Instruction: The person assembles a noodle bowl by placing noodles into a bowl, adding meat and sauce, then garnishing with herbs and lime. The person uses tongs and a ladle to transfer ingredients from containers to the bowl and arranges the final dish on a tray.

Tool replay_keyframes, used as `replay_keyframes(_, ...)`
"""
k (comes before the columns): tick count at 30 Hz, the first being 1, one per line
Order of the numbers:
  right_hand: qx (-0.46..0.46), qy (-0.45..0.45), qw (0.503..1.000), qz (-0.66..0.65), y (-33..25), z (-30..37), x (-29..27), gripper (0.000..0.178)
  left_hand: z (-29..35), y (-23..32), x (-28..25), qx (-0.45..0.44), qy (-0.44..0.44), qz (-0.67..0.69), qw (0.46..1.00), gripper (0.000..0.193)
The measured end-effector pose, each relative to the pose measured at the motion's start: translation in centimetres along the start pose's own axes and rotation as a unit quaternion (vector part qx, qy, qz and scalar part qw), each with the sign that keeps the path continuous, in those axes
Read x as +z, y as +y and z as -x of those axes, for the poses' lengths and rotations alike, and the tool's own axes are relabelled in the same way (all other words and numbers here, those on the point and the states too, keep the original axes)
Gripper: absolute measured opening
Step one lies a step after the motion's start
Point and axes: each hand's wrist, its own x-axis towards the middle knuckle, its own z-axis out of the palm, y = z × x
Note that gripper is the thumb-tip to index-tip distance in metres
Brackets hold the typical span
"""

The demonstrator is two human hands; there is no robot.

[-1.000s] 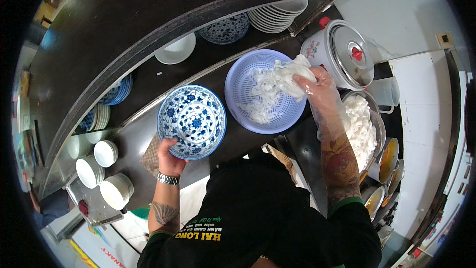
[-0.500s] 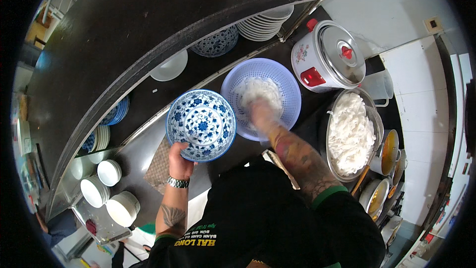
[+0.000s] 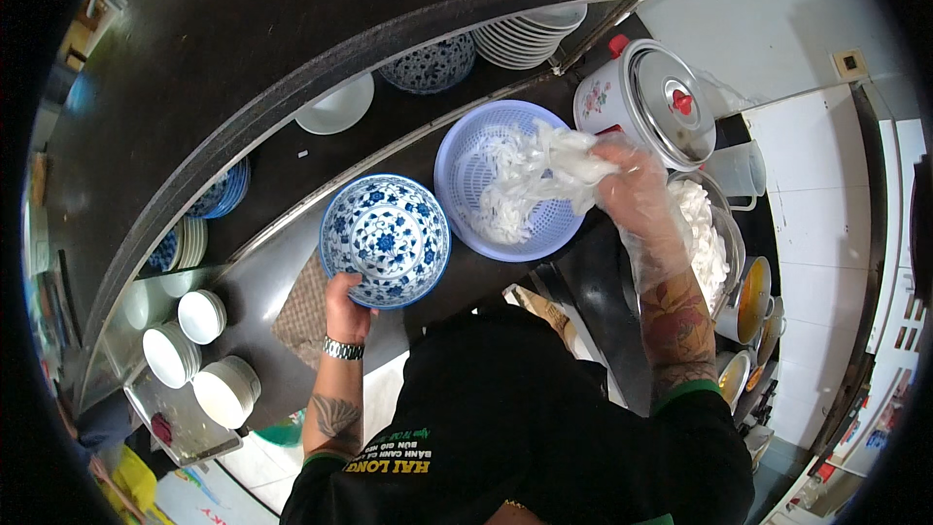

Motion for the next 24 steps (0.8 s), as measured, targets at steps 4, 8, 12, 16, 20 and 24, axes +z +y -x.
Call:
replay_keyframes(4, -0.03, 0.0, 0.982, 0.188, 2.4, -0.6, 2.6, 0.031, 0.4, 0.0, -0.8, 0.006, 0.034, -0.002, 0.999, 0.038)
replay_keyframes(8, 0.131, -0.155, 0.934, 0.294, 8.4, -3.0, 9.6, 0.033, 1.0, 0.6, -1.1, 0.007, 0.01, -0.019, 1.0, 0.038)
replay_keyframes(12, 0.091, -0.115, 0.919, 0.365, 12.6, -0.3, 17.4, 0.045, 1.3, 0.8, -0.9, 0.012, 0.038, -0.013, 0.999, 0.04)
replay_keyframes(16, 0.136, -0.182, 0.931, 0.286, 13.1, -0.1, 17.5, 0.039, 1.4, 0.7, -0.6, 0.018, 0.038, -0.003, 0.999, 0.041)
replay_keyframes(20, 0.065, -0.069, 0.983, 0.158, 10.6, 0.2, 11.7, 0.033, 1.5, 0.6, -0.7, 0.011, 0.024, -0.027, 0.999, 0.039)
replay_keyframes(24, 0.02, -0.051, 0.998, 0.02, 6.3, -0.7, 5.6, 0.038, 1.4, 0.3, -0.4, 0.002, -0.003, -0.036, 0.999, 0.036)
